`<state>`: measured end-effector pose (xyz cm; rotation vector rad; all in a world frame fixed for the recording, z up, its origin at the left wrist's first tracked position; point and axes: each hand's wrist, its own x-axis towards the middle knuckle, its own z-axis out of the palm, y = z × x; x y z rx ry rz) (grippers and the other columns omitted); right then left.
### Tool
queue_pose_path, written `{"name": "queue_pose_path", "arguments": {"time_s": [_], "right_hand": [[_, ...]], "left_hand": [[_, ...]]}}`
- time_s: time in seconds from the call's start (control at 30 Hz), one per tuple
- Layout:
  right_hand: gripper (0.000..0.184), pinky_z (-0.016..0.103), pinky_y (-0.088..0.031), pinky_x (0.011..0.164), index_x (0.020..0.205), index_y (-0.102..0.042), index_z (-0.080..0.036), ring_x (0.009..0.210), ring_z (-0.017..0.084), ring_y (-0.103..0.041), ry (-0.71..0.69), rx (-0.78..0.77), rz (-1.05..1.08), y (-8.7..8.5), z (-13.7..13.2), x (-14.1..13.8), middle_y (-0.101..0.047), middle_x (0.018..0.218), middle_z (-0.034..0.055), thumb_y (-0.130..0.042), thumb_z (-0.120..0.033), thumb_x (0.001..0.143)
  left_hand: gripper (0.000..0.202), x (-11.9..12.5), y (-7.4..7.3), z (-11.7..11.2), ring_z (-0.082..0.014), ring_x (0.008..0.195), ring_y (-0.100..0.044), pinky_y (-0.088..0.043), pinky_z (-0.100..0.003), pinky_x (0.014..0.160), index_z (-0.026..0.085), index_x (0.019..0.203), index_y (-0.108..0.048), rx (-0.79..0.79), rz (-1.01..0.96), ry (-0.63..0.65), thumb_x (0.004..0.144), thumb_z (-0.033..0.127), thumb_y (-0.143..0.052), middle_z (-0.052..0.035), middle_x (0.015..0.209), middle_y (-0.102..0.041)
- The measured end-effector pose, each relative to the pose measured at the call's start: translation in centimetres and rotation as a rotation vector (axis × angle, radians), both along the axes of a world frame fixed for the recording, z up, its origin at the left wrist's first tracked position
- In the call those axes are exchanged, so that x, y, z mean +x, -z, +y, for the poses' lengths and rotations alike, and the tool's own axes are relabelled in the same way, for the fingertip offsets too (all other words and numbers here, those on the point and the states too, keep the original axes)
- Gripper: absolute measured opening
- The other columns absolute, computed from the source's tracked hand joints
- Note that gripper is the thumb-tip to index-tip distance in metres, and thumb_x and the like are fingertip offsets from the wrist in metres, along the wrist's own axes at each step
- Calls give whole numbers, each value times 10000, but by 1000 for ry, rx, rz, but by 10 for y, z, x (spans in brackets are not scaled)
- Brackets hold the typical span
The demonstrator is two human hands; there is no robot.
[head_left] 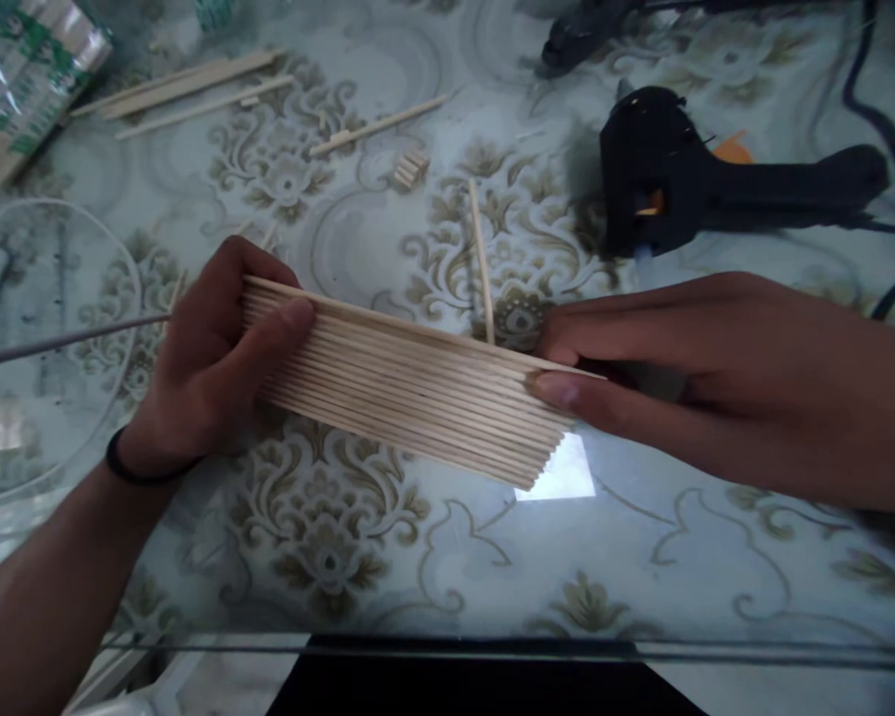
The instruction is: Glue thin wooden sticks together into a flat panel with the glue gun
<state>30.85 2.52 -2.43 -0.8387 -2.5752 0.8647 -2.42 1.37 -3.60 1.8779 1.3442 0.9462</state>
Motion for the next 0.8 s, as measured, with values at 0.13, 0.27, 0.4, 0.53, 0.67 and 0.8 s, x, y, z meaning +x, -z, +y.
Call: {"name": "queue_pose_path", "arguments": {"time_s": [0.13, 0.27, 0.4, 0.53, 0.67, 0.8], "right_hand": [[475, 150, -338, 481, 686, -517, -148, 495, -31, -420, 4, 8, 8, 1, 0, -2, -466, 606, -34, -442, -390, 1087], [472, 146, -338, 478, 690, -521, -148, 485, -30, -415, 7, -29, 3, 2, 0, -3, -469, 610, -35, -442, -393, 1086], [481, 160, -331, 492, 705, -532, -147, 497, -20, -417, 19, -51, -9, 2, -1, -1, -472, 613, -32, -439, -426, 1085], [498, 172, -321, 494, 685, -525, -143, 501, -13, -411, 26, -76, -12, 0, -1, 0, -460, 600, -26, -439, -432, 1081], [499, 165, -330, 491, 667, -523, -143, 494, -17, -411, 26, -73, 1, -2, 0, -2, -454, 592, -29, -440, -412, 1079], [503, 158, -326, 497, 662, -514, -140, 488, -23, -393, 16, -60, 14, -4, 0, -4, -447, 588, -34, -440, -404, 1084]], "left_hand": [[444, 2, 0, 1, -62, 575, -464, -327, -180, 502, 181, 931, -636, 22, 13, 5, 930, 610, -751, 39, 703, -544], [452, 1, 0, 3, -60, 560, -458, -323, -177, 493, 189, 925, -627, 40, 27, 20, 935, 628, -733, 46, 689, -534], [431, 0, 0, 3, -66, 574, -464, -320, -186, 498, 191, 932, -633, 41, 37, 20, 944, 611, -729, 44, 699, -547], [385, -1, -2, 1, -78, 594, -472, -338, -212, 516, 191, 938, -643, -3, 28, -7, 948, 561, -749, 32, 717, -565], [362, 0, -2, -2, -86, 586, -464, -332, -219, 506, 204, 939, -647, -36, 4, -17, 940, 549, -757, 30, 711, -556], [391, 2, -4, -2, -89, 583, -456, -318, -224, 507, 202, 922, -640, -50, 0, -28, 932, 574, -760, 30, 700, -546]]}}
